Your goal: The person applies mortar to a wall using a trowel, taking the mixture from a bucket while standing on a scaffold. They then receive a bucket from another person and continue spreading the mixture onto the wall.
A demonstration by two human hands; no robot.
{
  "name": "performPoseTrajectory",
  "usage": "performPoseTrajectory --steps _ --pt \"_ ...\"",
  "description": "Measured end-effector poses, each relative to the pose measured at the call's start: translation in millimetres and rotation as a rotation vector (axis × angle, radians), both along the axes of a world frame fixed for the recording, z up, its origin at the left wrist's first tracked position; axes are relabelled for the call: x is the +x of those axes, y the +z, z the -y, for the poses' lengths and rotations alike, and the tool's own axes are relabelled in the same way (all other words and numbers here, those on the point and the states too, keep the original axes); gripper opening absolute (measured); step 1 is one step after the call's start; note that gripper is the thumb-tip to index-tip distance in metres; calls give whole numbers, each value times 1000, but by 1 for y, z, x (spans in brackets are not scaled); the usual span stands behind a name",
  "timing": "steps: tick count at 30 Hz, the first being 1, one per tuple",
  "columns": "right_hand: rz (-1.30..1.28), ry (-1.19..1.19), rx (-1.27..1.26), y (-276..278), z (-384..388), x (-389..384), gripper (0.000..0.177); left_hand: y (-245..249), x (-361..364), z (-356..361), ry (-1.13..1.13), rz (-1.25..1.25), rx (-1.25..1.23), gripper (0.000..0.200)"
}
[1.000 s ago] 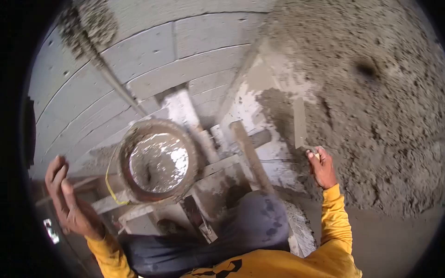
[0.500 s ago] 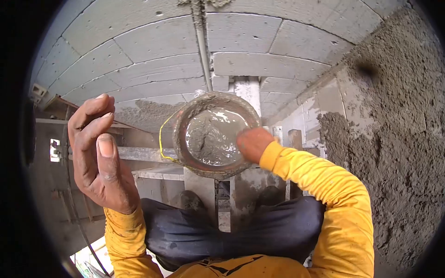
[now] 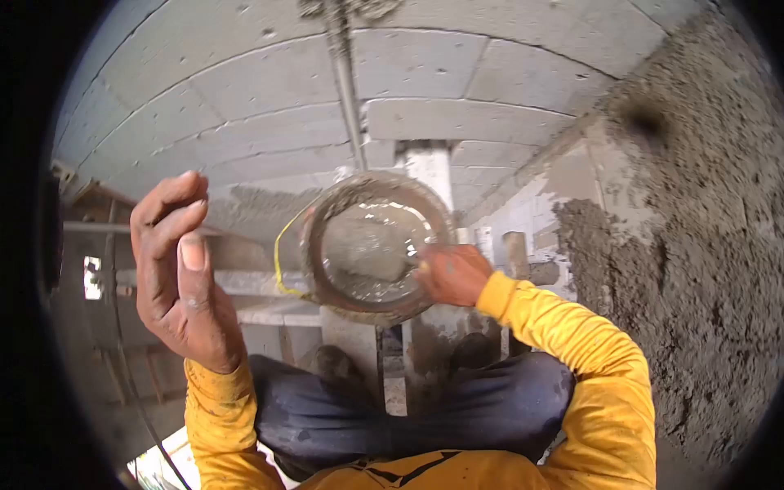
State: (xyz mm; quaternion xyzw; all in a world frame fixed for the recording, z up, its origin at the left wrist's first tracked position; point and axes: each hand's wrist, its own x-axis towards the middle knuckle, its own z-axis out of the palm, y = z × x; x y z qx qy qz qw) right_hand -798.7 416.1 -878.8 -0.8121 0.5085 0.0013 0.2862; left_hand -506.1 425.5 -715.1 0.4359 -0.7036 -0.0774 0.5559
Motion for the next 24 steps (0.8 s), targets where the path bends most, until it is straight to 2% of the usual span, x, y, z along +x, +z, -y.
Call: performPoseTrajectory --steps 3,5,8,11,13,15,16,17,18,19,21,24 --pt "248 -1 -166 9 3 -5 41 1 -3 -2 81 98 53 25" --pt "402 2 -100 2 8 -12 42 -4 -6 0 51 -18 45 26" --pt "541 10 33 12 14 -43 39 -14 4 9 84 32 27 30" --pt "666 -434 670 14 14 -100 31 -20 4 13 93 21 63 30" --pt "913 -806 778 -28 8 -163 24 -20 -1 14 83 37 75 30" --pt "861 -1086 554 -68 -3 -246 20 -20 -10 15 63 28 92 30" --pt "846 -1257 351 -71 -22 -273 18 -17 -16 14 78 68 101 28" --pt "989 -1402 170 -62 -49 -286 16 -16 -17 14 48 58 117 28" --pt "1059 -1416 4 -46 -82 -298 15 -17 -18 13 33 40 127 27" --pt "937 -1422 -129 -19 -108 -296 16 -19 -20 12 24 19 141 27" --pt "903 -1402 -178 22 -149 -294 19 -21 -23 15 17 10 145 26" --pt "565 -1336 -133 56 -168 -283 22 -22 -30 23 16 54 145 25"
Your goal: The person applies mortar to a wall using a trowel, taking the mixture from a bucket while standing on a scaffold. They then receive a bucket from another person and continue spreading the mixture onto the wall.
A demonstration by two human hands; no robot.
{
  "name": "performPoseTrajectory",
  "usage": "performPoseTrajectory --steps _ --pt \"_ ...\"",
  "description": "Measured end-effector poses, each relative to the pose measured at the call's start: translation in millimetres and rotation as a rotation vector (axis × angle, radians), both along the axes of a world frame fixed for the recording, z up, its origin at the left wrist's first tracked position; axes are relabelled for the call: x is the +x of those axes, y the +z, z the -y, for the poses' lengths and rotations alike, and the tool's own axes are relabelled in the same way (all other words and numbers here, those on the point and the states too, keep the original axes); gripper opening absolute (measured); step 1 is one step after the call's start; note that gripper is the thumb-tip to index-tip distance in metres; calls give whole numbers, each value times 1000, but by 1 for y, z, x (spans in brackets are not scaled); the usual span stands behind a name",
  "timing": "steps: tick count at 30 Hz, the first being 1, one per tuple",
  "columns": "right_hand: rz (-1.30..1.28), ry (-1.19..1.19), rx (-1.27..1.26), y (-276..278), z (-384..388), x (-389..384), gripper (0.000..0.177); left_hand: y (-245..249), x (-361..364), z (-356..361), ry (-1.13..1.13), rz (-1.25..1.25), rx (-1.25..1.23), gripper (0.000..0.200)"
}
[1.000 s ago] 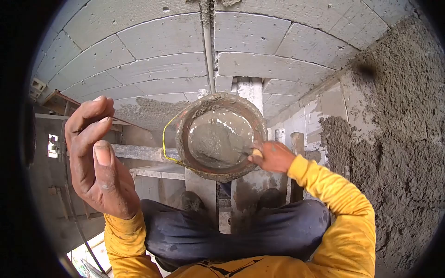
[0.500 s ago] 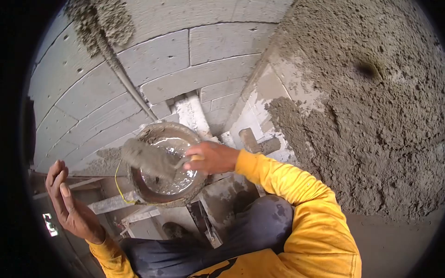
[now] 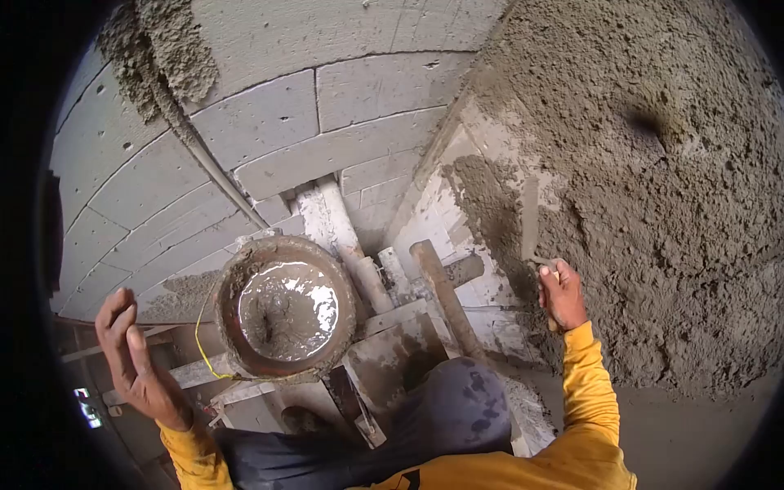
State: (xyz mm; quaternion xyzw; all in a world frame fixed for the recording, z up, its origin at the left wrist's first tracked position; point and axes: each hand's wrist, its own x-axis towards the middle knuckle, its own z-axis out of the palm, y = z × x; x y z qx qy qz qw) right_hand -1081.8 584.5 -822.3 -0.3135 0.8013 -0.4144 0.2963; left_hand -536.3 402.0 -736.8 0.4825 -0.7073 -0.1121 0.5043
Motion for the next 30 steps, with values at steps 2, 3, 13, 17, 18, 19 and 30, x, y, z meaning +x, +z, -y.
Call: performPoseTrajectory --steps 2,3,13,17,18,19,30 --pt "-367 220 68 8 15 25 25 3 -6 4 -28 61 -7 23" --pt "-543 346 98 12 30 44 26 2 -8 4 -50 22 -6 23" --pt "-1206 1224 -104 -37 201 252 19 24 20 -29 -39 -50 -148 24" --pt "-969 1549 -17 -78 195 302 18 33 32 -40 -13 -32 -170 25" --pt "-909 1574 16 -80 189 309 18 33 35 -40 -15 -31 -173 26" --pt "-848 1598 53 -80 187 314 18 33 39 -40 -17 -30 -176 26" --pt "-537 1291 69 -63 168 276 34 27 38 -32 -7 -100 -119 26"
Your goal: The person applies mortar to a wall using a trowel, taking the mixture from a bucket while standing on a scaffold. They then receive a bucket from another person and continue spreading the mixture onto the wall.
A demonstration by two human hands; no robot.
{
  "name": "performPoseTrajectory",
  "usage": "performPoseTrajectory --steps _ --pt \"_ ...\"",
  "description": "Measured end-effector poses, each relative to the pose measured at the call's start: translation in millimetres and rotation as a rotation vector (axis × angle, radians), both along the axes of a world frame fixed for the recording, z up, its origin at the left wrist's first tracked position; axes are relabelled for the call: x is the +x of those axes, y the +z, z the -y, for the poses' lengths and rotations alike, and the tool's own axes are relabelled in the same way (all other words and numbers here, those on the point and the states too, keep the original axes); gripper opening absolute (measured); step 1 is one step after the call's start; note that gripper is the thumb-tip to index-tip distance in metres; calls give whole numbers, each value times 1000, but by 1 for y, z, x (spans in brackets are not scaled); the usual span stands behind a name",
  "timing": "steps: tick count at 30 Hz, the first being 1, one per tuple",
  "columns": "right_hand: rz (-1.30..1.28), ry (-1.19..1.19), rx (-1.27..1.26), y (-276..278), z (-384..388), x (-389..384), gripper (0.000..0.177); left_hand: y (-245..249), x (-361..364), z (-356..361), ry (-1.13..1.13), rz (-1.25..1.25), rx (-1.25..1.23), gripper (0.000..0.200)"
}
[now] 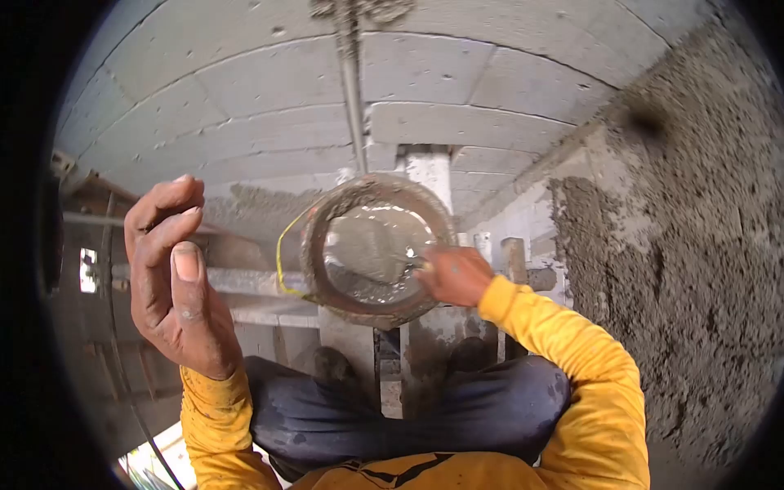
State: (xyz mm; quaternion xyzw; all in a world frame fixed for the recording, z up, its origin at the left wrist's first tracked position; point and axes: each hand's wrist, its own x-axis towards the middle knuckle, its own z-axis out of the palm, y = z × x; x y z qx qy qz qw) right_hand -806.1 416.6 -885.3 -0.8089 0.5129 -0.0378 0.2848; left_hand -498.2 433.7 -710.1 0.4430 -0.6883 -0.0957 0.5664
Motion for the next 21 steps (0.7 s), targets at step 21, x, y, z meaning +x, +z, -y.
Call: performPoseTrajectory --steps 21 --pt "739 -1313 -142 -12 -112 -287 26 -14 -24 13 32 64 101 25"
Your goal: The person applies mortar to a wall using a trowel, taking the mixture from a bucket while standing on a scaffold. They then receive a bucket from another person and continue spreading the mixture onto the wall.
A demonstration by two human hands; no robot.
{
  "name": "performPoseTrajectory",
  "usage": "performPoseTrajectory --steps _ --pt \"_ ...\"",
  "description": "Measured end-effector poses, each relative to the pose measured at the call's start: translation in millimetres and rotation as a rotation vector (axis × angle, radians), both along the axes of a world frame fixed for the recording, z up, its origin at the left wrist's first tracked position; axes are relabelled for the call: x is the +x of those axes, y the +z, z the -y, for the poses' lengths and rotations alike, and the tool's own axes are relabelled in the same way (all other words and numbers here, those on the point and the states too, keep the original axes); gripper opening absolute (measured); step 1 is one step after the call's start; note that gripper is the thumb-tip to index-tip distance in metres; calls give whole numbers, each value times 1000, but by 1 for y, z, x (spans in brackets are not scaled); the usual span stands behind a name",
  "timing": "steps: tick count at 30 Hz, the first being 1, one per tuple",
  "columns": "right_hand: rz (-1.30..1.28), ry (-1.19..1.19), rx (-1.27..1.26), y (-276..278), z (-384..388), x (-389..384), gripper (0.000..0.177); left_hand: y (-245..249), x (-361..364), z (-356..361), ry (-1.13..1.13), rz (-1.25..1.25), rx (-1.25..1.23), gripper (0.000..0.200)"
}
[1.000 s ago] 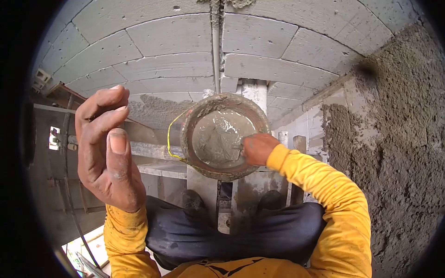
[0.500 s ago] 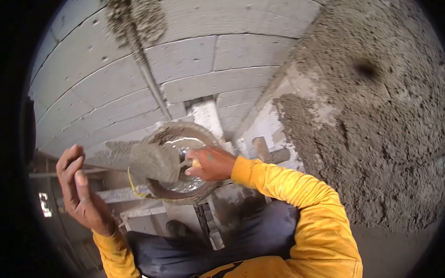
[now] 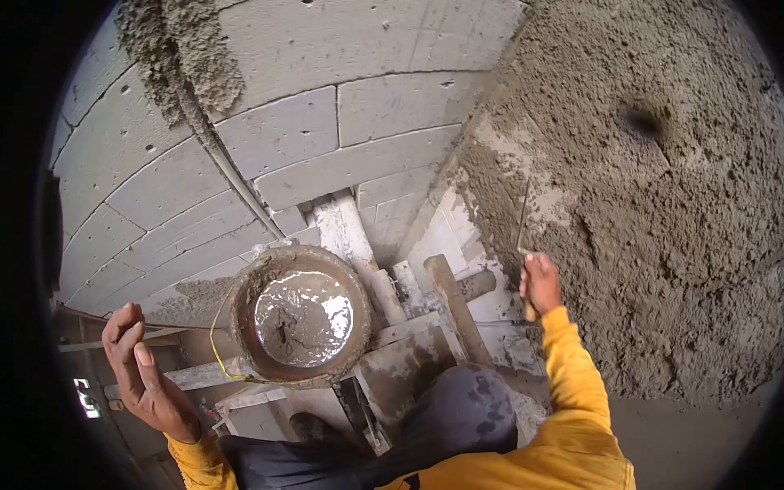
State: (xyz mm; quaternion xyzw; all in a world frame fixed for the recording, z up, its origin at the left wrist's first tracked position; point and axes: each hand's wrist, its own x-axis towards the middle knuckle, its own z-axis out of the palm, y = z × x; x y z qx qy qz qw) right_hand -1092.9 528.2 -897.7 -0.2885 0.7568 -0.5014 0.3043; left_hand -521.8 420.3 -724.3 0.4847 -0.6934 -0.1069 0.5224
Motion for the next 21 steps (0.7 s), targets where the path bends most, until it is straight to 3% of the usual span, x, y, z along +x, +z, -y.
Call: performPoseTrajectory --steps 1,4,5,8,11,13,15,17,21 --pt "-101 21 153 17 -16 7 28 0 -4 3 8 7 -14 24" --pt "-793 307 114 25 -32 19 29 -2 -10 12 -7 70 -2 24" --pt "-553 340 324 53 -19 51 30 0 -12 13 -31 82 -11 23" --pt "-917 679 29 62 24 118 27 1 -18 11 -100 32 -42 21" --pt "-1096 1044 -167 82 77 194 28 5 -14 4 -119 -28 -124 18" --pt "-1247 1226 -166 72 110 230 25 9 -8 -4 -102 -31 -151 19" --pt "-1426 1170 -143 34 133 265 17 12 -1 -8 -97 -47 -189 20" --pt "-1402 1236 -96 -10 143 296 14 18 4 -15 -69 -51 -198 20" --pt "-1036 1583 116 -22 130 315 21 23 14 -23 -56 -21 -184 21"
